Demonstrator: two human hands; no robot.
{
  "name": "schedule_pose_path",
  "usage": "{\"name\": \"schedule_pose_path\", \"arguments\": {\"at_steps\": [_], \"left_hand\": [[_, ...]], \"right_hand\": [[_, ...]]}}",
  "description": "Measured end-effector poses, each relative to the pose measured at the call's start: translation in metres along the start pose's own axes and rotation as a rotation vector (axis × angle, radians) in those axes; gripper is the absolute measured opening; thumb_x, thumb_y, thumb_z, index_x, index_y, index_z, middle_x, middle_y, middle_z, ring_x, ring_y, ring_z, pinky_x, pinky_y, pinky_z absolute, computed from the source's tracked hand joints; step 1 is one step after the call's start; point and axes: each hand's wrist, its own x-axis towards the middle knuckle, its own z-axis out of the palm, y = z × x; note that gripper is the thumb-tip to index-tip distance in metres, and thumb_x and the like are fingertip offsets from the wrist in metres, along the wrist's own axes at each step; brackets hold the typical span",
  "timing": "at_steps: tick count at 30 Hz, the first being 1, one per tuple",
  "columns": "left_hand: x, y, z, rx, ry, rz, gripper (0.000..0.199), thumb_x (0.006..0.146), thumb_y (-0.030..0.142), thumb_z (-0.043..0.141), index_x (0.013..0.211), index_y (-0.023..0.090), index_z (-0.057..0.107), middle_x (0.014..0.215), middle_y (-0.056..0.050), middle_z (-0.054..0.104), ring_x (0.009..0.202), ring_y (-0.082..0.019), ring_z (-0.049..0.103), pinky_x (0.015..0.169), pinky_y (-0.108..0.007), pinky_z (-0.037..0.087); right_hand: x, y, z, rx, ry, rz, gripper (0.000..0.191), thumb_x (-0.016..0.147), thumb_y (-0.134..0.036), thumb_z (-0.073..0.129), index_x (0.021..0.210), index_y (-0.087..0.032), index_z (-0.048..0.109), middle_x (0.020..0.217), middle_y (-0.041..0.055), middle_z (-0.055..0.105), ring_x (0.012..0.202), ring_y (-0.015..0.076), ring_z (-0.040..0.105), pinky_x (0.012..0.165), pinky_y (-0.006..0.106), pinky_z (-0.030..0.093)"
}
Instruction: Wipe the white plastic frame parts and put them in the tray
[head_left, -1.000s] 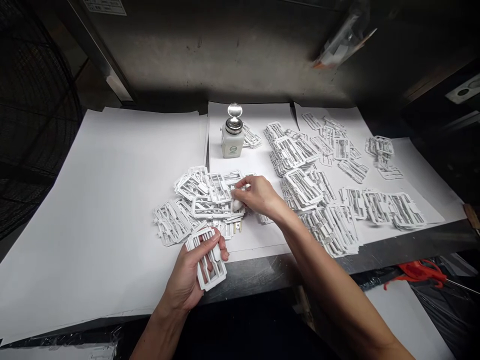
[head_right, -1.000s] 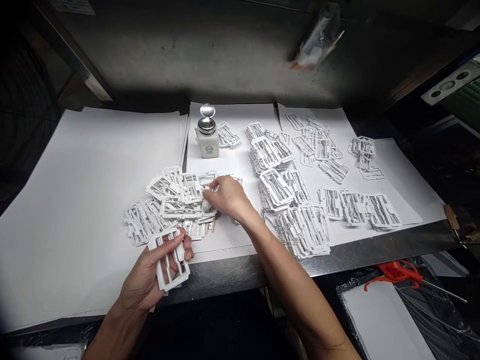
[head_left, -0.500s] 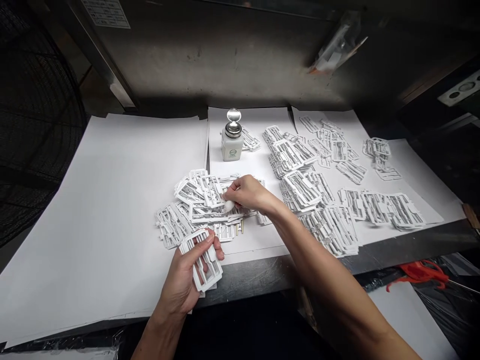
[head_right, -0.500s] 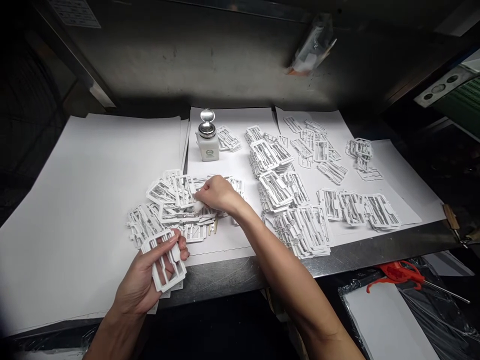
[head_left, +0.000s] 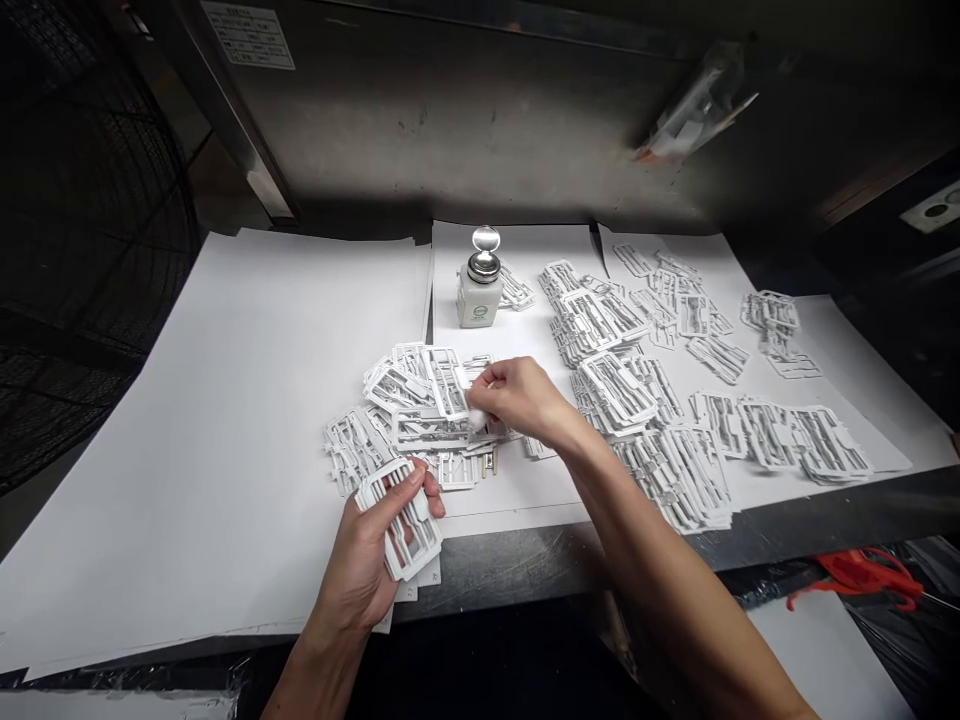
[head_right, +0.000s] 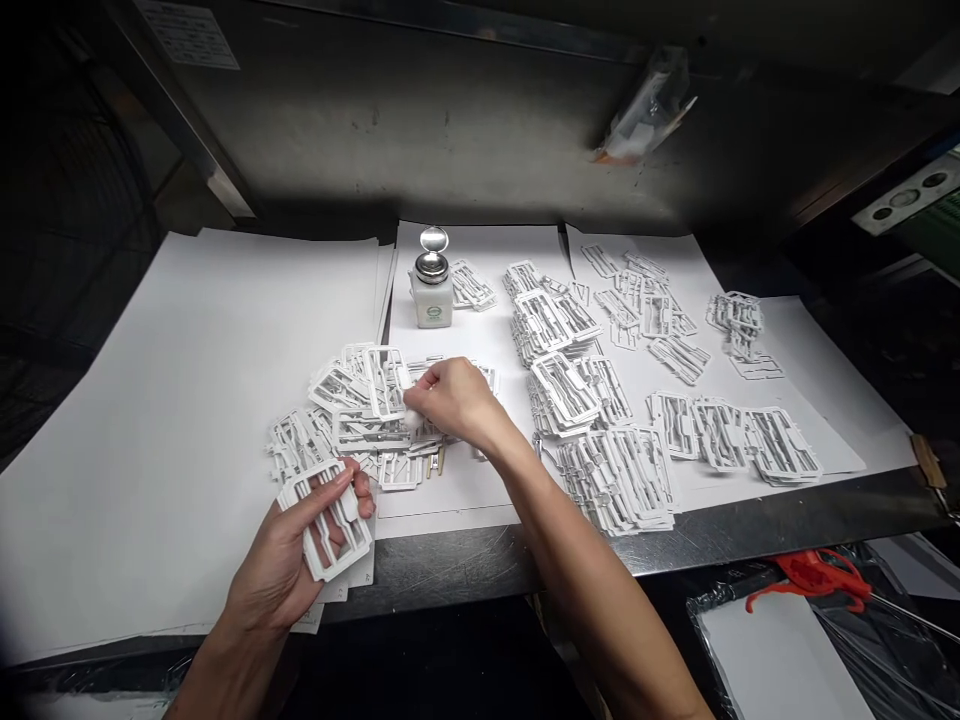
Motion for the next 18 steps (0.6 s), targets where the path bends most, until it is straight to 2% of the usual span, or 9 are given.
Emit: {"name": "schedule_pose_path", "arguments": {"at_steps": [3, 5, 8, 10, 13, 18], "left_hand": [[0.003, 0.003, 0.001, -0.017, 0.002, 0.090, 0.019, 0.076, 0.028, 0.065, 0.091, 0.016, 0.063, 0.077, -0.002, 0.061, 0.063, -0.012, 0.057, 0.050, -0.020, 0.045], [0.004, 0.003, 0.001, -0.048, 0.009, 0.124, 0.023, 0.072, 0.026, 0.068, 0.093, 0.015, 0.065, 0.079, -0.003, 0.063, 0.064, -0.013, 0.058, 0.054, -0.022, 0.048], [0.005, -0.001, 0.002, -0.040, 0.033, 0.137, 0.027, 0.066, 0.020, 0.074, 0.091, 0.015, 0.067, 0.076, -0.003, 0.065, 0.065, -0.015, 0.060, 0.059, -0.026, 0.051], [0.003, -0.003, 0.002, -0.014, 0.046, 0.129, 0.028, 0.063, 0.018, 0.075, 0.090, 0.015, 0.067, 0.074, -0.003, 0.065, 0.065, -0.016, 0.061, 0.059, -0.027, 0.051], [0.001, -0.005, 0.002, 0.004, 0.051, 0.108, 0.033, 0.063, 0.019, 0.075, 0.094, 0.015, 0.067, 0.079, -0.004, 0.067, 0.069, -0.019, 0.063, 0.061, -0.029, 0.052], [-0.002, -0.006, 0.004, 0.085, 0.032, 0.112, 0.029, 0.064, 0.020, 0.074, 0.092, 0.015, 0.067, 0.077, -0.004, 0.066, 0.067, -0.018, 0.062, 0.061, -0.029, 0.052]], "right_hand": [[-0.036, 0.006, 0.003, 0.066, -0.044, 0.008, 0.017, 0.079, -0.027, 0.054, 0.086, -0.015, 0.061, 0.062, 0.0020, 0.066, 0.041, 0.0097, 0.048, 0.035, 0.019, 0.031], [-0.059, 0.011, 0.011, 0.063, -0.100, 0.008, 0.014, 0.080, -0.028, 0.055, 0.087, -0.017, 0.060, 0.059, -0.0005, 0.065, 0.044, 0.0109, 0.050, 0.037, 0.019, 0.033], [-0.082, 0.018, 0.023, -0.026, -0.031, -0.027, 0.008, 0.079, -0.026, 0.058, 0.082, -0.019, 0.060, 0.053, -0.0035, 0.059, 0.047, 0.0105, 0.050, 0.044, 0.019, 0.036], [-0.089, 0.023, 0.023, 0.041, -0.055, -0.015, 0.010, 0.081, -0.029, 0.059, 0.084, -0.019, 0.061, 0.053, -0.0039, 0.057, 0.047, 0.0101, 0.048, 0.044, 0.019, 0.035], [-0.090, 0.029, 0.015, 0.260, -0.089, -0.017, 0.019, 0.083, -0.036, 0.060, 0.089, -0.019, 0.063, 0.060, -0.0017, 0.061, 0.050, 0.0104, 0.050, 0.044, 0.019, 0.035], [-0.082, 0.027, 0.010, 0.368, 0.119, -0.101, 0.020, 0.079, -0.036, 0.066, 0.086, -0.018, 0.068, 0.065, -0.0013, 0.060, 0.052, 0.0092, 0.050, 0.048, 0.019, 0.042]]}}
